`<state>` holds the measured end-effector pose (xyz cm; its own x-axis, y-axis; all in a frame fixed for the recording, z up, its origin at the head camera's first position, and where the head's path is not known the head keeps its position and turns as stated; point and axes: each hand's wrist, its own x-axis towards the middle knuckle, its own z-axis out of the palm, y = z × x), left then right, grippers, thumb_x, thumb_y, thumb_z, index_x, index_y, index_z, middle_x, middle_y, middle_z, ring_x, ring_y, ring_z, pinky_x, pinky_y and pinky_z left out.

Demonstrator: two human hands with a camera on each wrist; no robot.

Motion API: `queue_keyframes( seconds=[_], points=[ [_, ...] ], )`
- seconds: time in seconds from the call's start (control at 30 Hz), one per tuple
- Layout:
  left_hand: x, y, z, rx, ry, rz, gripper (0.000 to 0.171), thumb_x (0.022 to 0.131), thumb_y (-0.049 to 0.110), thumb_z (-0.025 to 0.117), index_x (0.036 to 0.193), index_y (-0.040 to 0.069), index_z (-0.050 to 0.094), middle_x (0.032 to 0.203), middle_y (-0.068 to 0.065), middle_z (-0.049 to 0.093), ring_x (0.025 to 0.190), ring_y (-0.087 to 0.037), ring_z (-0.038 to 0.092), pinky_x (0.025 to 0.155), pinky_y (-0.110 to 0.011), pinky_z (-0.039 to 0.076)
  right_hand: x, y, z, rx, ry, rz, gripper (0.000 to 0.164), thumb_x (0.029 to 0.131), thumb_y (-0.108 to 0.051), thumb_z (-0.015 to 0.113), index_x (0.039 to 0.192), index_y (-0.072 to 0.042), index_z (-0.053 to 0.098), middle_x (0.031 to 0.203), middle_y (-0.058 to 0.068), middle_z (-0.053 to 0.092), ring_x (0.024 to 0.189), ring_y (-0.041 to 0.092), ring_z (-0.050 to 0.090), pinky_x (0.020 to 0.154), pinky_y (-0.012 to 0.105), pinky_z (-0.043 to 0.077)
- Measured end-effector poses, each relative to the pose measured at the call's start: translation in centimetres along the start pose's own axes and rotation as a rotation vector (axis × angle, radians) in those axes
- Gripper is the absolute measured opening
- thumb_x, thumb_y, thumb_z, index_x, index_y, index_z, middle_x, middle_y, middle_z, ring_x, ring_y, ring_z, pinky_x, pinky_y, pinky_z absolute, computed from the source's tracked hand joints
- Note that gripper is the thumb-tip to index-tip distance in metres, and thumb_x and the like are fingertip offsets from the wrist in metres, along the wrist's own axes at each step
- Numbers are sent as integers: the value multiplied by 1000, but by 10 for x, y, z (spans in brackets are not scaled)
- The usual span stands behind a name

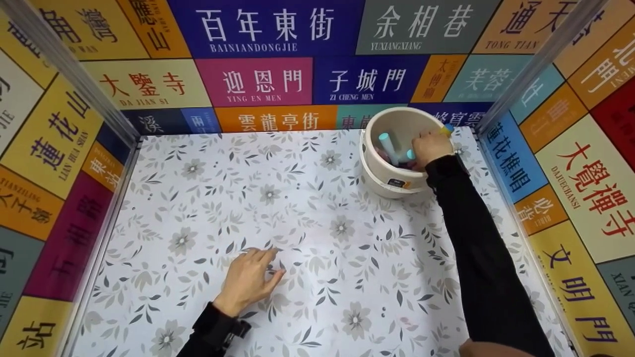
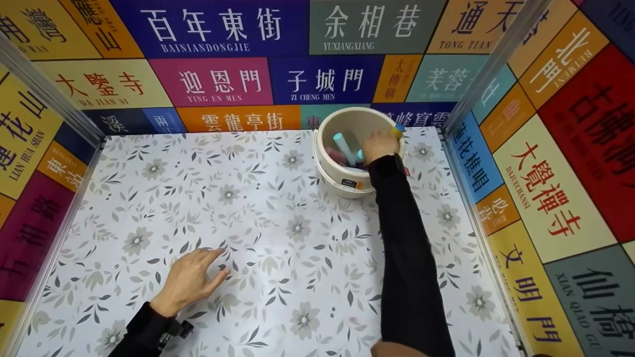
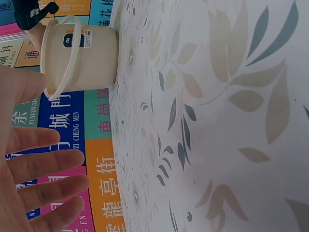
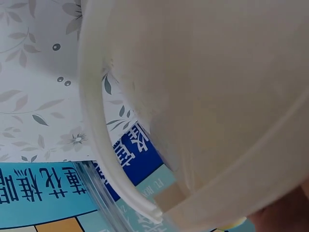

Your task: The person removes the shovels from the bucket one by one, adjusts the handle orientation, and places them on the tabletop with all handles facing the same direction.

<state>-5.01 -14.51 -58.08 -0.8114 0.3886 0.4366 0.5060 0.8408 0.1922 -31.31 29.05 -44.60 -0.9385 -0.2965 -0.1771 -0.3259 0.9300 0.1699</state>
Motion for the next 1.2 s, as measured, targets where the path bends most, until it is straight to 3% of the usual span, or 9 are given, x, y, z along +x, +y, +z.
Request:
queue_keyframes(
  seconds=[0.37,0.67,1.03,1.2],
  points=[
    [1,2,1,13,-1,1,46,88,41,80,121,10,73,100,-6,79,90,-26,73,79,-39,62,1,1,8,2,2,14,45,82,-20,85,105,16,69,110,35,66,113,54,58,99,63,52],
    [0,2,-2,26,-7,4,45,88,41,80,120,11,73,95,-2,78,87,-24,72,73,-37,61,-1,-2,2,-15,-4,-12,45,82,-21,82,104,16,69,110,36,67,110,52,59,99,62,51],
    [-1,2,-6,46,15,1,47,86,41,82,120,10,75,97,-5,79,90,-26,72,74,-38,62,-8,2,-9,-22,49,-3,60,73,-30,94,107,14,70,111,32,68,114,50,57,100,64,51],
    [-1,2,-8,46,20,-3,48,84,40,84,120,10,75,97,-6,79,90,-26,73,75,-38,62,-16,4,-22,-27,58,20,59,82,-33,88,111,15,69,115,33,67,114,51,56,98,62,50]
  ],
)
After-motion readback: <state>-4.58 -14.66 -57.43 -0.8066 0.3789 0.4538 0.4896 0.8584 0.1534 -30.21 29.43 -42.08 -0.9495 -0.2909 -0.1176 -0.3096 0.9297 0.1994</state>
